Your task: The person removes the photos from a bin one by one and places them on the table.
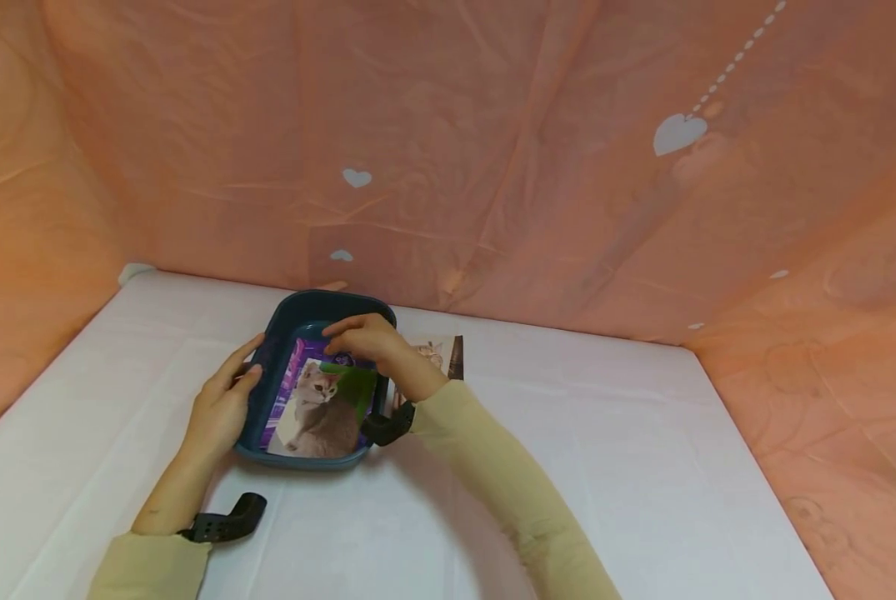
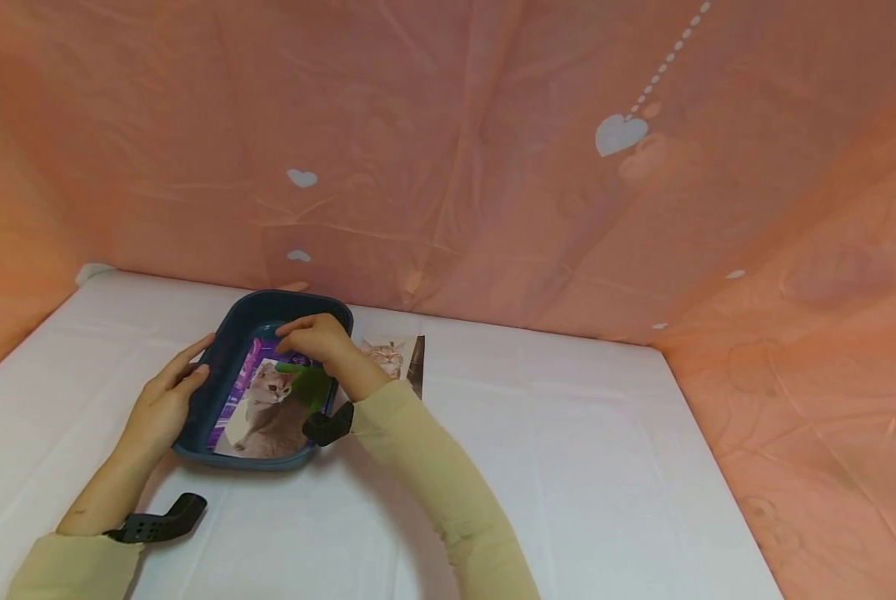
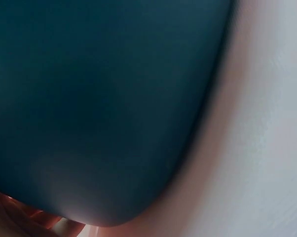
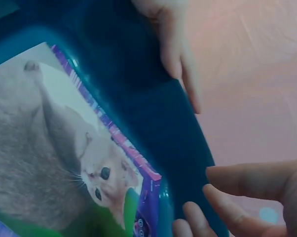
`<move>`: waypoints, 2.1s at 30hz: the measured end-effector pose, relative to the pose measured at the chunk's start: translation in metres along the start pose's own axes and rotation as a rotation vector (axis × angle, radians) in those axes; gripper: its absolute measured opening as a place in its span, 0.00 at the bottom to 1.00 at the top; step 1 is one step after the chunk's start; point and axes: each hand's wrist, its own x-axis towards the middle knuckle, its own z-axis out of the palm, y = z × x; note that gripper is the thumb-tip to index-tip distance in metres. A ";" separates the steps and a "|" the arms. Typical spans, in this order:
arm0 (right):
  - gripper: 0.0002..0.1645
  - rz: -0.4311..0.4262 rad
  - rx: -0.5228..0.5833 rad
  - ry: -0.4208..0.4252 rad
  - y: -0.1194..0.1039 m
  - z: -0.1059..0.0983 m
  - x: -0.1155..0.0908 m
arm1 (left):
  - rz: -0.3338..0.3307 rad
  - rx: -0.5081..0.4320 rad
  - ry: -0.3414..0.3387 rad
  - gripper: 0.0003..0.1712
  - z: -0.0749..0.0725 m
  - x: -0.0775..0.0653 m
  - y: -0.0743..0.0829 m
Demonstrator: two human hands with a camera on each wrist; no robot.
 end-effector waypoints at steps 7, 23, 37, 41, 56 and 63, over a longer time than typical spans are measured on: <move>0.19 0.031 -0.073 -0.021 0.004 0.004 0.005 | 0.016 -0.005 -0.001 0.29 0.001 -0.001 0.001; 0.18 0.089 -0.307 -0.078 0.004 0.007 0.009 | 0.020 -0.005 0.000 0.28 0.002 -0.002 0.002; 0.18 0.099 -0.331 -0.114 0.000 0.007 0.009 | 0.022 -0.010 0.004 0.28 0.002 -0.002 0.003; 0.17 0.122 -0.308 -0.131 0.001 0.007 0.010 | 0.028 -0.011 0.007 0.28 0.002 -0.002 0.002; 0.20 -0.036 -0.776 -0.154 -0.005 0.009 0.009 | 0.023 -0.013 -0.006 0.29 0.001 -0.002 0.003; 0.22 -0.061 -0.873 -0.180 -0.006 0.009 0.008 | 0.017 -0.016 -0.009 0.29 0.001 -0.002 0.003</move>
